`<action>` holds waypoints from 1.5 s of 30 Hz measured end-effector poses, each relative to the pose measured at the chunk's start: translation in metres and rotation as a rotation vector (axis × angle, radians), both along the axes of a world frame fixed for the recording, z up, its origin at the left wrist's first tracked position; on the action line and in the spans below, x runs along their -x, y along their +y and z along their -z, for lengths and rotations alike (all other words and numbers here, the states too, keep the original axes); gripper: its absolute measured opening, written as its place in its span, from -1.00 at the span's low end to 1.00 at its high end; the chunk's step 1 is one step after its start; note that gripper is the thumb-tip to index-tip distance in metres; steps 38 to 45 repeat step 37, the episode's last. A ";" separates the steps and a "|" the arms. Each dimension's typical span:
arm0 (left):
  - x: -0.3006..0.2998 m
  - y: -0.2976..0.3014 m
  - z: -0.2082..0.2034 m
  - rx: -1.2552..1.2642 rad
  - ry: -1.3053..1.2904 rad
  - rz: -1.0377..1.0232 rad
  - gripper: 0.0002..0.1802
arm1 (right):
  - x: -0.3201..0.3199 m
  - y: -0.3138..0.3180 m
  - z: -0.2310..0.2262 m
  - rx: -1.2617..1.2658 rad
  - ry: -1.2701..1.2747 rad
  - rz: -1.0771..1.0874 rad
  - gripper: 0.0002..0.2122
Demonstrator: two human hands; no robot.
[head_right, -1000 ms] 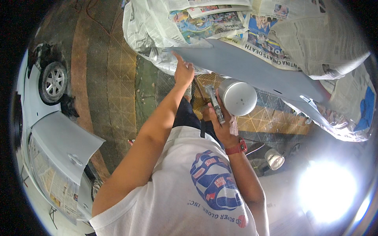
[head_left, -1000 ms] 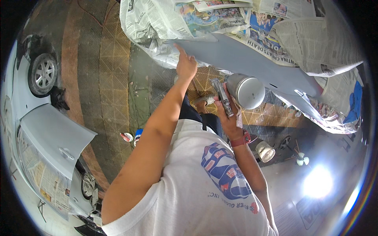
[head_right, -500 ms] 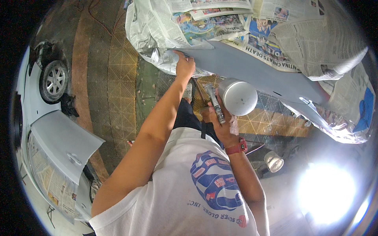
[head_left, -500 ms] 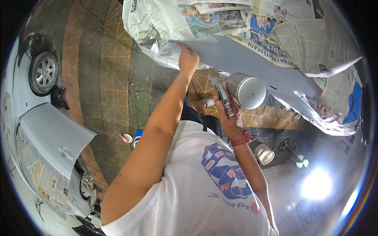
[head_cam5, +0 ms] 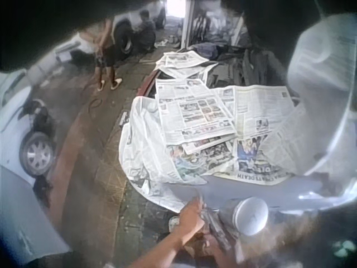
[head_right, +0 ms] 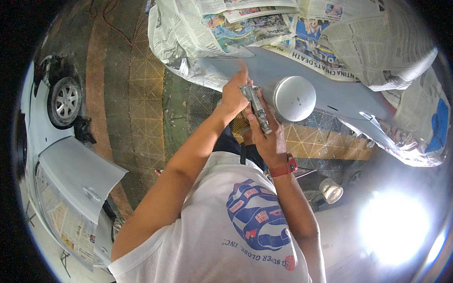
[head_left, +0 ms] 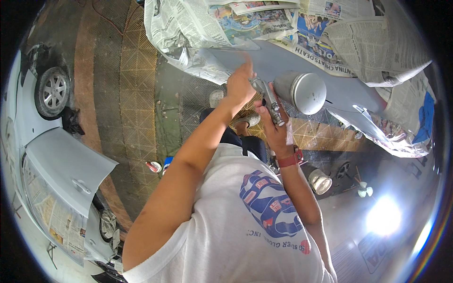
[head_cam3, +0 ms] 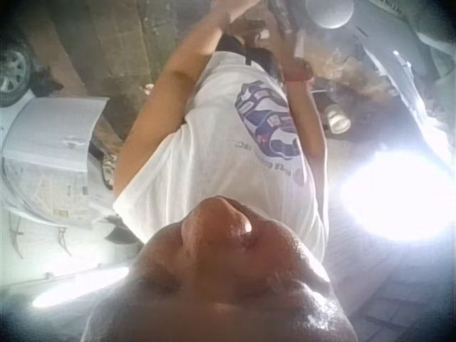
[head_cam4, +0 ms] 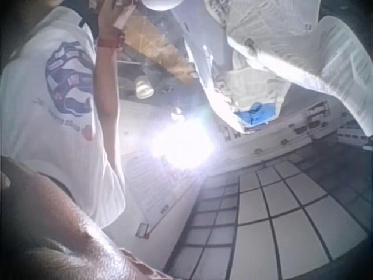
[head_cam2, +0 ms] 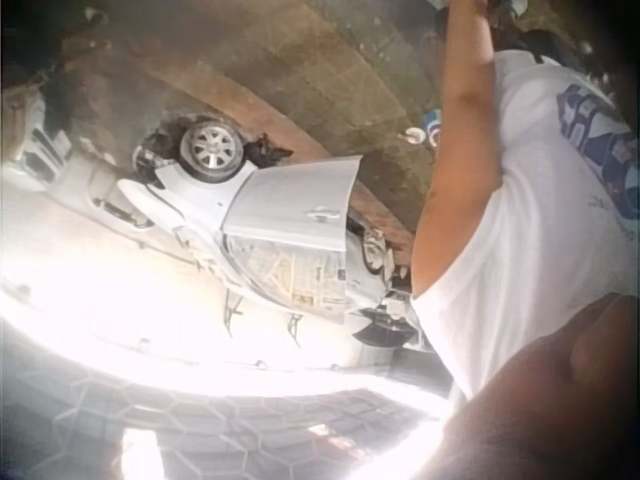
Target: The person uses a spray gun to apply gray paint to a car hood covered with newspaper. They then use a sanding block to smooth the painted surface and wipe it with a blue cloth. The person continues to spray paint the hood in sections.
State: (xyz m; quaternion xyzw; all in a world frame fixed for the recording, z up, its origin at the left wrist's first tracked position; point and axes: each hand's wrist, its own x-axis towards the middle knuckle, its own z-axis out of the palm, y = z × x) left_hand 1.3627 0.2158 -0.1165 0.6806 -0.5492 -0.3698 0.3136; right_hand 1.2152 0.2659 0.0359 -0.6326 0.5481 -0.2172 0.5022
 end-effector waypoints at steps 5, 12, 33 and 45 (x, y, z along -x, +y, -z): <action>-0.039 0.007 0.016 -0.016 -0.353 0.125 0.03 | -0.013 -0.003 -0.002 0.039 0.032 -0.048 -0.44; -0.104 0.020 0.050 -0.112 -0.528 0.105 0.04 | -0.015 0.003 -0.004 0.042 0.038 -0.071 -0.48; -0.021 0.010 0.024 0.076 -0.241 0.102 0.08 | 0.001 0.012 0.010 0.026 0.025 -0.057 -0.46; -0.049 0.014 0.023 -0.166 -0.412 0.136 0.13 | 0.007 0.011 0.014 0.061 0.054 -0.086 -0.44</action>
